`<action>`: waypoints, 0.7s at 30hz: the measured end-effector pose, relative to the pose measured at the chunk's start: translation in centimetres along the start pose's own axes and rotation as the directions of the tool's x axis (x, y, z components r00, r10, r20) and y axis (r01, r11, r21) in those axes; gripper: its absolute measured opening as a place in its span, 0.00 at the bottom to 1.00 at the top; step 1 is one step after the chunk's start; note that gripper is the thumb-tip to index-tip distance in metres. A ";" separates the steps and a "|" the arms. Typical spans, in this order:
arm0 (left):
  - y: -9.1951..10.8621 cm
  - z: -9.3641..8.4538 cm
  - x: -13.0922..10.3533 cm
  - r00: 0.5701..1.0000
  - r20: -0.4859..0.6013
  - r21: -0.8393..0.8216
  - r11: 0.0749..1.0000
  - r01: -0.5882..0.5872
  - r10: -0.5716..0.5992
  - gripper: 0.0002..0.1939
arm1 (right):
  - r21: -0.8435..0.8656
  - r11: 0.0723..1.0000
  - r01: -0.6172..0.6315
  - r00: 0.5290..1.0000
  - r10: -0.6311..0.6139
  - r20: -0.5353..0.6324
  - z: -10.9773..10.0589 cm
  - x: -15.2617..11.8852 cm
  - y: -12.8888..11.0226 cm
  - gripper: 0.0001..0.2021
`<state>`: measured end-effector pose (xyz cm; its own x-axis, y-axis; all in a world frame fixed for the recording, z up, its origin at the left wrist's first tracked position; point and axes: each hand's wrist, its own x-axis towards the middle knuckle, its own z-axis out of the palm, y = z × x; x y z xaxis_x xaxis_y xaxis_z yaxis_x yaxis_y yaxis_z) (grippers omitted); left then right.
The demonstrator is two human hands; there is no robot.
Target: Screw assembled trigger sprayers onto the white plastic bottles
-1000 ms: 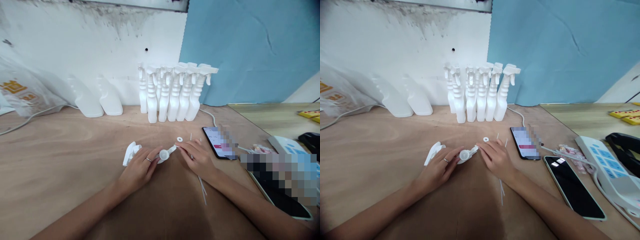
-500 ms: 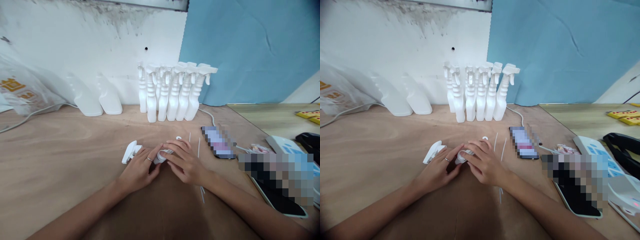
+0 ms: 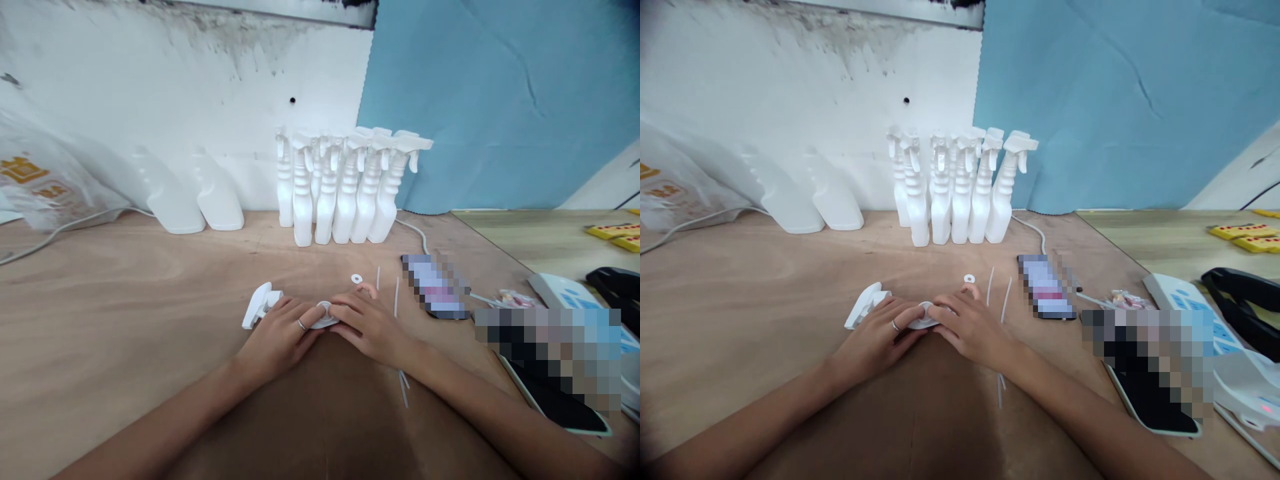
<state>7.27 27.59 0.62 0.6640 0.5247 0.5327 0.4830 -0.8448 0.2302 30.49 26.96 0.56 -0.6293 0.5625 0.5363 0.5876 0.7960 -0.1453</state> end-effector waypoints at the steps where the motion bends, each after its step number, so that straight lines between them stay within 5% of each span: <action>1: -0.1 0.1 0.0 1.000 -0.007 0.002 1.000 -0.007 0.007 0.10 | -0.003 1.000 -0.003 1.000 0.003 0.004 -0.1 0.1 0.0 0.09; 12: -0.5 0.2 -0.5 0.999 -0.028 0.071 0.997 -0.016 0.018 0.09 | 0.004 1.000 0.010 0.997 -0.010 0.073 -0.2 0.7 -0.3 0.09; 17: 0.1 0.3 -0.7 0.994 -0.029 0.014 0.994 0.104 -0.104 0.15 | 0.095 0.993 -0.070 0.997 0.066 0.037 -1.7 0.5 -0.7 0.14; 21: 0.4 0.2 -0.4 0.994 -0.038 -0.004 0.995 0.103 -0.103 0.20 | -0.061 0.990 -0.130 0.992 0.130 -0.009 -3.5 0.0 1.4 0.18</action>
<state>7.33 27.05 0.34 0.5883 0.6048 0.5367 0.5468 -0.7866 0.2870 33.08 27.29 3.27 -0.5431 0.6590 0.5203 0.6944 0.7009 -0.1630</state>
